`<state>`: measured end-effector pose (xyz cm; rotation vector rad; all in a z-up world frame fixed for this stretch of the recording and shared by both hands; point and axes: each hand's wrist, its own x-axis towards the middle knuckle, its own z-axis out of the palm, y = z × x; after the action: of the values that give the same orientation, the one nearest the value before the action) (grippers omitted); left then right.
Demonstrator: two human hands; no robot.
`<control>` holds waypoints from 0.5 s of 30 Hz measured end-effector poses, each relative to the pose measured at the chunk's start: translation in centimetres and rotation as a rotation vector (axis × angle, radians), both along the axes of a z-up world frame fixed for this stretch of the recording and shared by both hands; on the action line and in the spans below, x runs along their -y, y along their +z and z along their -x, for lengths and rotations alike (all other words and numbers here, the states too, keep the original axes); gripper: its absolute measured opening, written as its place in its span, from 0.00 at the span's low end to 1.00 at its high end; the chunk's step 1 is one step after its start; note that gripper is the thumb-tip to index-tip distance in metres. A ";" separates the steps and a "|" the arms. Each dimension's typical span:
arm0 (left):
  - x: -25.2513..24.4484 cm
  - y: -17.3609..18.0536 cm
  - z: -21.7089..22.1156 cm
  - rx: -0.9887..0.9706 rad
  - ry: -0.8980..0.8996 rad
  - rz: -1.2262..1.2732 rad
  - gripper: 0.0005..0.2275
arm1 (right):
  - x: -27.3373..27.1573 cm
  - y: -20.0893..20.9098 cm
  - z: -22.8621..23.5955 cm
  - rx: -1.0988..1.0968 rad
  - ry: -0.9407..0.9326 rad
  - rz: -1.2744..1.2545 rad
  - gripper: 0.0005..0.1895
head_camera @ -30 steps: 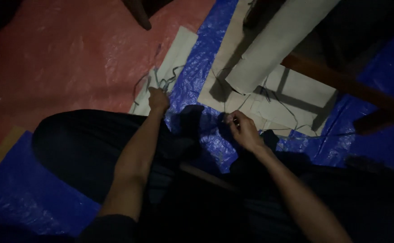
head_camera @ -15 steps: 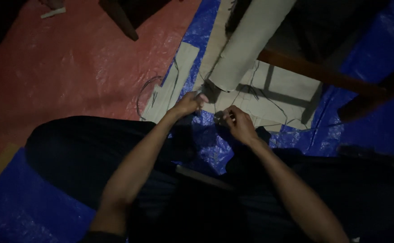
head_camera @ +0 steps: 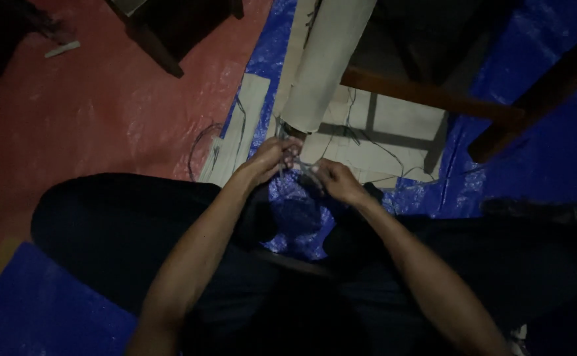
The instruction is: Wrapping and tying protective material around the legs of a wooden chair.
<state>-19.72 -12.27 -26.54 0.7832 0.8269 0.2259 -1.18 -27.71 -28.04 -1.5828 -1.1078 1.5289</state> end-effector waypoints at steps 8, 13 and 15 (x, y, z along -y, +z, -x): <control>-3.3 -33.1 3.3 -0.657 -0.387 -0.862 0.15 | 1.2 0.7 -2.6 0.586 0.054 -0.055 0.16; -1.2 -11.9 1.8 -1.053 -0.230 -0.655 0.30 | 2.5 -3.2 -6.0 0.686 0.011 -0.012 0.16; -1.5 -13.1 2.3 -1.207 0.156 -0.980 0.33 | 2.6 -4.2 -7.1 0.667 -0.144 -0.244 0.17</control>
<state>-22.00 -10.74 -39.67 1.8416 1.9770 0.2935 5.90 -30.33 -32.27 -1.9989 -1.4222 0.7362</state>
